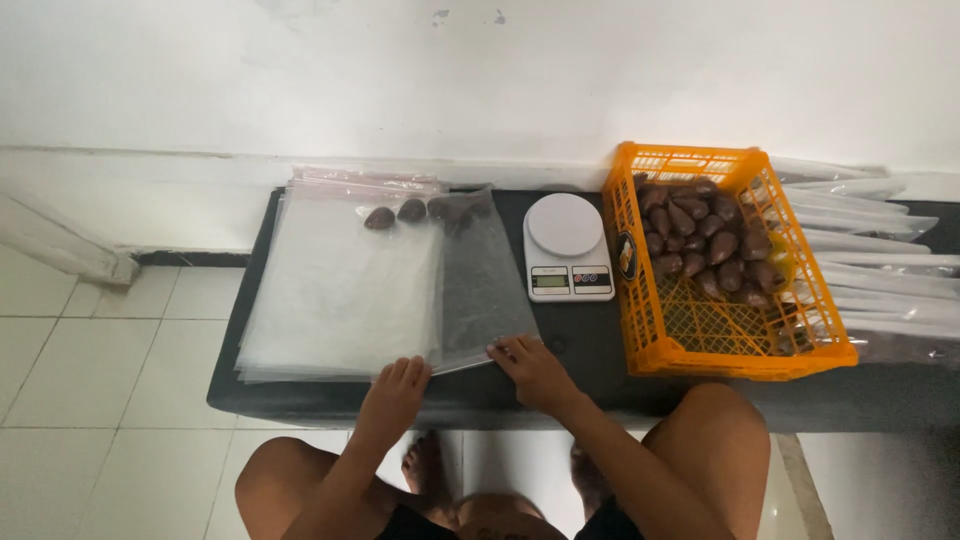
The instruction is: The person sits on the floor and packs dark brown fruits from an orange crate into clear zip-lock bags. They weigh the fruits on a digital scale, transfer them into bags, and seal the bags before placing them aside.
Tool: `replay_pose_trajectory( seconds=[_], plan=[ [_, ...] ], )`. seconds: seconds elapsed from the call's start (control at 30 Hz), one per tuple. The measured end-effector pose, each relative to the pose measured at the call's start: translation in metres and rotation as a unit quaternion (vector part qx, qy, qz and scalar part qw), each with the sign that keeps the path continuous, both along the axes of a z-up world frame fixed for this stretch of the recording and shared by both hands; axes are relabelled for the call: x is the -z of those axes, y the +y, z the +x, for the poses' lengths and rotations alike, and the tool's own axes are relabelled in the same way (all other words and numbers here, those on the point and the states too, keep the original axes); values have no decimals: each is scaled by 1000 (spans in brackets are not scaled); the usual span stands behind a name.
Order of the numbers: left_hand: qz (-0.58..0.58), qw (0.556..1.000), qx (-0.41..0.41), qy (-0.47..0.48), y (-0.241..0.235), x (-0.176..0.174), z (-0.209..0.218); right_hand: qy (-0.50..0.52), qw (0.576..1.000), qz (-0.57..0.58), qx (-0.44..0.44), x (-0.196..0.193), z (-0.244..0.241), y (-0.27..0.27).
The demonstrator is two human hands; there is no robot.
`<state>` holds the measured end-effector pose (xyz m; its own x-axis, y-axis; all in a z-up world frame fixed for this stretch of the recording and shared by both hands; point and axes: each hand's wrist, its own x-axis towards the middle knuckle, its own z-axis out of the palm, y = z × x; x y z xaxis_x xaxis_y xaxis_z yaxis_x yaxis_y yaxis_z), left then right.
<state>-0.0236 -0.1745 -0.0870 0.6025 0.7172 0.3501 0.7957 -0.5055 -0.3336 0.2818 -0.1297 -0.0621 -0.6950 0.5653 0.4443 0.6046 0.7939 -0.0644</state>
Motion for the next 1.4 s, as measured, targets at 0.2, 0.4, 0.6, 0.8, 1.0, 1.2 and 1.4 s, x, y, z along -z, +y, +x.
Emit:
replay_pose_trajectory(
  seconds=[0.2,0.4,0.6,0.8,1.0,1.2,1.4],
  plan=[
    [-85,981,37,-168,-34,-43,61,42,998,-19,46,-17,-27,-10],
    [-136,964,-62,-220,-37,-11,90,-10,989,-80,121,14,-30,-16],
    [-42,968,-147,-198,-42,-9,75,-54,964,-215,145,2,-17,-19],
    [-25,971,-182,-154,-48,-23,34,-104,925,-329,160,-4,16,-4],
    [-19,976,-165,-142,-50,-22,21,-113,951,-251,141,-5,25,-13],
    [-39,962,-65,-261,-37,-15,-5,199,970,-99,98,25,33,-13],
    [-38,957,-57,-283,-28,-14,-32,181,970,-92,132,13,34,-19]
  ],
)
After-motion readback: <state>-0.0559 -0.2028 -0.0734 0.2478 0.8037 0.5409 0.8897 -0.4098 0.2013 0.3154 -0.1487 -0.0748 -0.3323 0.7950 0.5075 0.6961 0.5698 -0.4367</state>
